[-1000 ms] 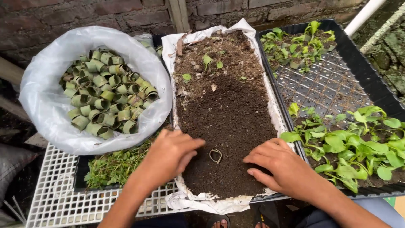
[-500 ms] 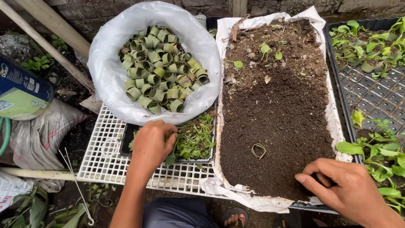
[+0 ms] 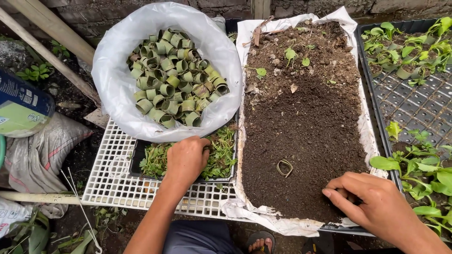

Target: The person plants small seedlings into a tray filled with soil. They pick up seedlings from a tray, place them into the soil, and cover the roots with soil using their hands. The person also handles rolled paper pots from a plastic bag.

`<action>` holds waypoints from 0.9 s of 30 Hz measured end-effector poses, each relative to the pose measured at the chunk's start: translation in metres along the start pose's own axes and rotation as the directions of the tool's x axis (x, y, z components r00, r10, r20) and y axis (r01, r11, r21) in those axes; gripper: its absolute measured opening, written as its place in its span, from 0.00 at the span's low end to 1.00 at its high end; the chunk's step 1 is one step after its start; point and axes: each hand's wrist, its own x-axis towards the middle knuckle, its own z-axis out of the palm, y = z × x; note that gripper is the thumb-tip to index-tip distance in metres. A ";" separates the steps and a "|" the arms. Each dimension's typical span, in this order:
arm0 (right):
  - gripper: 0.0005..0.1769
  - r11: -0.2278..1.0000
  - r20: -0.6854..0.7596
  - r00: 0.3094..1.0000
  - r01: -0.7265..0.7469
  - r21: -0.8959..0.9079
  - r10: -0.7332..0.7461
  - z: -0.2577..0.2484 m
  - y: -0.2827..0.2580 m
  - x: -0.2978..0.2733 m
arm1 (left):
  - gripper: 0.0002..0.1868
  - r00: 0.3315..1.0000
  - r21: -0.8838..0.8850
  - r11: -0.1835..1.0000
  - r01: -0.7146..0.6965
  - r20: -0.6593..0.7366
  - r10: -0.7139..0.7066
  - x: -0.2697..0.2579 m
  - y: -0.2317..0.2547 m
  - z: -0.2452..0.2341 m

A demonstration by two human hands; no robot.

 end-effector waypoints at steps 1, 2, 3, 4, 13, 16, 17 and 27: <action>0.07 1.000 0.002 1.000 0.009 0.000 -0.009 0.000 0.001 0.000 | 0.10 1.000 0.028 1.000 0.013 -0.002 -0.013 0.001 -0.001 0.002; 0.07 1.000 0.000 1.000 0.008 -0.001 -0.008 0.000 0.000 0.001 | 0.10 1.000 0.028 1.000 0.010 -0.003 -0.010 0.000 -0.003 -0.004; 0.06 1.000 -0.009 1.000 0.022 0.008 -0.022 -0.001 0.000 0.001 | 0.10 0.998 0.004 0.998 0.065 0.006 -0.065 -0.002 -0.005 -0.009; 0.06 0.999 -0.016 0.999 0.031 0.019 -0.031 -0.001 -0.001 0.000 | 0.10 0.993 -0.020 0.993 0.119 0.022 -0.119 -0.004 -0.006 -0.014; 0.07 0.997 -0.014 0.997 0.073 0.005 -0.073 -0.002 0.000 0.001 | 0.10 0.921 -0.127 0.966 0.225 -0.297 -0.254 -0.032 -0.032 -0.051; 0.07 0.999 -0.005 0.999 0.046 0.012 -0.046 -0.002 -0.002 0.000 | 0.12 0.866 -0.179 0.970 0.162 -0.445 -0.227 -0.032 -0.033 -0.050; 0.07 0.999 -0.004 0.999 0.047 0.012 -0.047 -0.001 -0.001 0.000 | 0.12 0.865 -0.180 0.970 0.164 -0.446 -0.229 -0.030 -0.036 -0.048; 0.09 0.995 0.102 0.991 0.080 0.055 -0.085 0.007 -0.004 0.008 | 0.12 0.854 -0.172 0.984 0.053 -0.503 -0.134 -0.024 -0.033 -0.035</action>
